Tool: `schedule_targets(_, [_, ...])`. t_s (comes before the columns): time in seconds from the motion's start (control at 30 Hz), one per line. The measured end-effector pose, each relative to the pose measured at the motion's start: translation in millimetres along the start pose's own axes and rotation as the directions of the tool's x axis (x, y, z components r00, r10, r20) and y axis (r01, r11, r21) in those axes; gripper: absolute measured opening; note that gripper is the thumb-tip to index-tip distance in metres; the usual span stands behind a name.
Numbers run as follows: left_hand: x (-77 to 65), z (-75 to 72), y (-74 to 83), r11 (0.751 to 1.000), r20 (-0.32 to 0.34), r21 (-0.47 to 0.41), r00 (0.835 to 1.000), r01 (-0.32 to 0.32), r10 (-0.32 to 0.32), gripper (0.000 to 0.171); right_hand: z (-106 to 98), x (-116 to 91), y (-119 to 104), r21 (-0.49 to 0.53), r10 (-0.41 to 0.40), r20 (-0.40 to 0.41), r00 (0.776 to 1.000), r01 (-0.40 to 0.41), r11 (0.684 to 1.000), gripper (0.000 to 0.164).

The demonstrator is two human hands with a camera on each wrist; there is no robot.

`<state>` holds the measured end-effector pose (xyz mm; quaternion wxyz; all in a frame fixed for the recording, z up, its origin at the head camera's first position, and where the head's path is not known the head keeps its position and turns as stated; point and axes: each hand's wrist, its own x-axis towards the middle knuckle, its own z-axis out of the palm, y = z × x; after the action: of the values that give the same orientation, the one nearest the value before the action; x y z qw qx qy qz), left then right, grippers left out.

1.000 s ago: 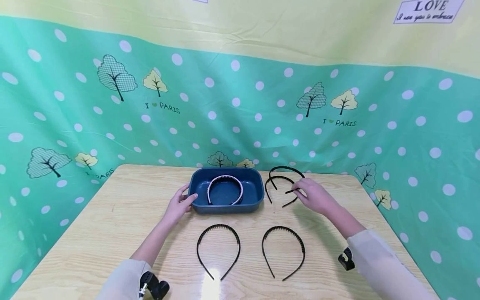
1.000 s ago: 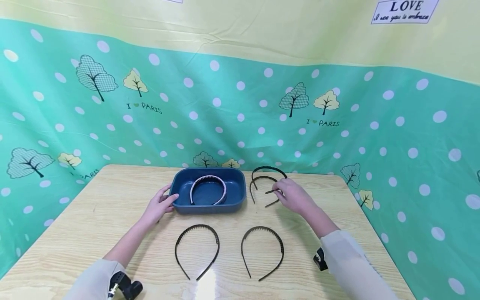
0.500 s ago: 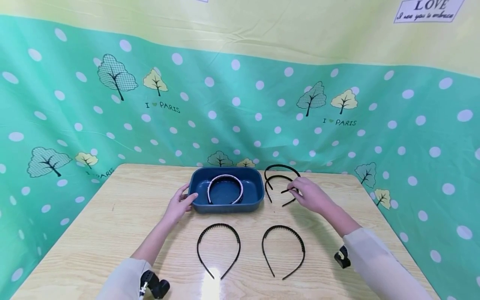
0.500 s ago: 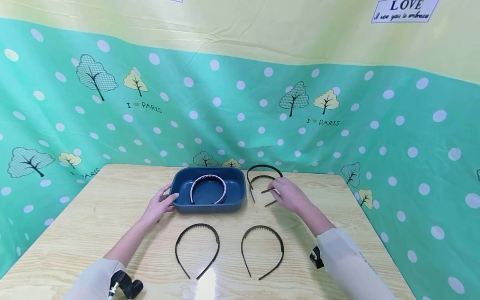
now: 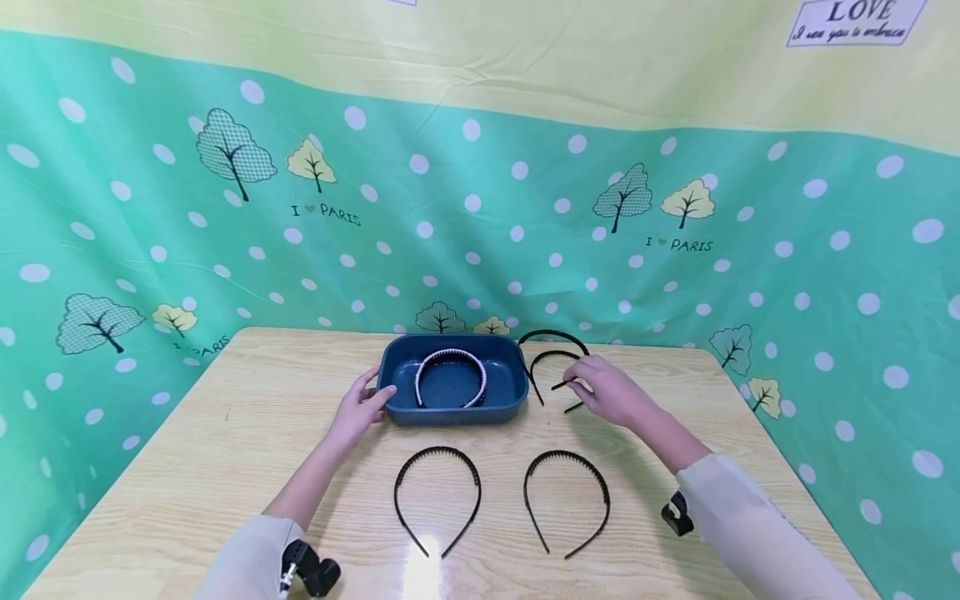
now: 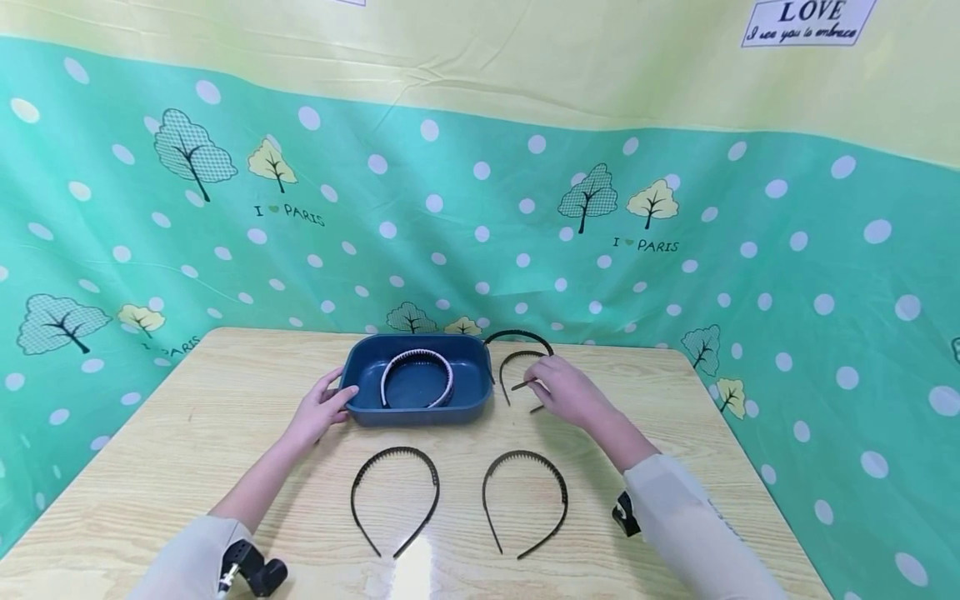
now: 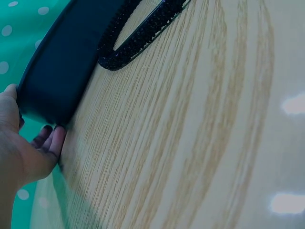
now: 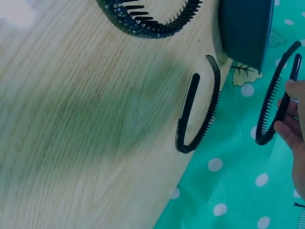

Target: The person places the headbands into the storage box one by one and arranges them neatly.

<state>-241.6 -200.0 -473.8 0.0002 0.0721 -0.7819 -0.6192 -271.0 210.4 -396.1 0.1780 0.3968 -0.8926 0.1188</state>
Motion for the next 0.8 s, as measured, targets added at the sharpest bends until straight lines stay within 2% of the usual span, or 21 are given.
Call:
schedule_targets(0.13, [1.2, -0.1, -1.0, 1.0, -0.007, -0.01, 1.0, 0.004, -0.004, 0.063, 0.8, 2.1, -2.5, -0.005, -0.004, -0.006, 1.0, 0.003, 1.0, 0.009])
schedule_targets(0.43, [2.0, 0.5, -1.2, 1.0, -0.006, -0.01, 1.0, 0.002, -0.002, 0.064, 4.8, 5.5, -6.3, 0.001, -0.006, 0.038, 0.999, 0.006, 1.0, 0.008])
schedule_targets(0.8, [2.2, 0.8, -1.0, 1.0, -0.009, -0.008, 1.0, 0.013, -0.013, 0.063, 8.6, 10.3, -8.6, 0.015, -0.014, 0.021, 1.0, 0.013, 1.0, 0.008])
